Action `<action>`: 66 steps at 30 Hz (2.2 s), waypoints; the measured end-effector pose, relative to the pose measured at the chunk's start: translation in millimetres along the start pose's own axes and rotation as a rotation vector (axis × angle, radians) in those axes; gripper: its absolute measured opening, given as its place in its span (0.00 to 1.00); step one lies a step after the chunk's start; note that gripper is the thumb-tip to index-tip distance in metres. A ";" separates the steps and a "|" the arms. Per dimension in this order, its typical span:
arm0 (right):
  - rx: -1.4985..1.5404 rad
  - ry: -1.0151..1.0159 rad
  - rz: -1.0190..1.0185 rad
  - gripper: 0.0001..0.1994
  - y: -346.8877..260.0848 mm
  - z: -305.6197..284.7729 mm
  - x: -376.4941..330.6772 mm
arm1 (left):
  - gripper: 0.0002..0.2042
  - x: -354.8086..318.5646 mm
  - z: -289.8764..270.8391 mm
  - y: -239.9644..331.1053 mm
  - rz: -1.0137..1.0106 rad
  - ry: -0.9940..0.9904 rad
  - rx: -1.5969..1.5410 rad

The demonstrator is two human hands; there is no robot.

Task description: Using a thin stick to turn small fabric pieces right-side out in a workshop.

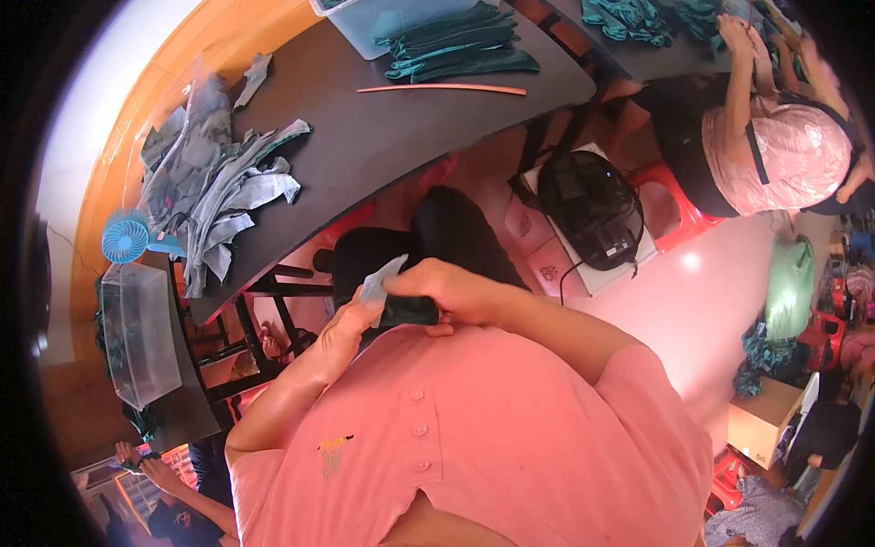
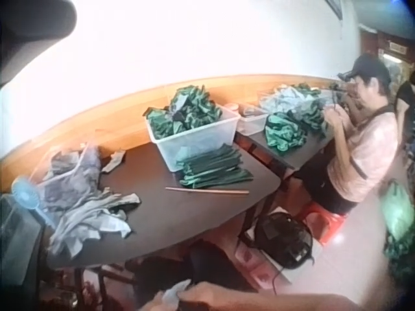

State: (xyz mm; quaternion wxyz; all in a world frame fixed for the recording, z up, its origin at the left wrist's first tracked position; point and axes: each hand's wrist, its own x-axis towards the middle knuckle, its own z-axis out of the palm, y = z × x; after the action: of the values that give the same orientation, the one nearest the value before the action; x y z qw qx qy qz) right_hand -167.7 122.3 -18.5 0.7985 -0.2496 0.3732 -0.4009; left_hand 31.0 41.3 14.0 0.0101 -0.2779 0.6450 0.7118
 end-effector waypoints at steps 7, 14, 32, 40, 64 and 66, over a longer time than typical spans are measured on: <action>0.178 0.063 -0.158 0.14 15.0 20.1 1.0 | 0.30 -13.1 -11.2 9.4 -0.253 -0.085 -0.495; 0.094 0.236 -0.240 0.17 12.3 -5.7 -0.2 | 0.31 -25.9 -32.8 -12.8 -0.075 0.197 -0.473; -0.026 0.291 -0.116 0.15 16.4 9.8 19.8 | 0.35 -8.2 -15.1 -17.8 0.018 0.084 -0.189; 0.456 0.114 -0.003 0.12 9.2 9.4 11.8 | 0.31 -3.9 -19.9 2.8 -0.070 -0.090 -0.191; -0.850 0.402 -0.879 0.13 -5.1 15.6 17.2 | 0.15 12.9 -16.5 -51.3 0.426 -0.044 0.201; -0.867 0.349 -0.974 0.15 4.9 7.4 30.7 | 0.17 15.2 -14.8 -46.5 0.299 -0.099 0.105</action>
State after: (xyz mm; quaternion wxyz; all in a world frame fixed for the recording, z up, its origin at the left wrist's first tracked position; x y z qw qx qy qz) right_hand -147.3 100.4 -29.6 0.2825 -0.6187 0.4688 -0.5636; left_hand 41.2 30.1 -34.8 -0.0497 -0.1426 0.7144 0.6833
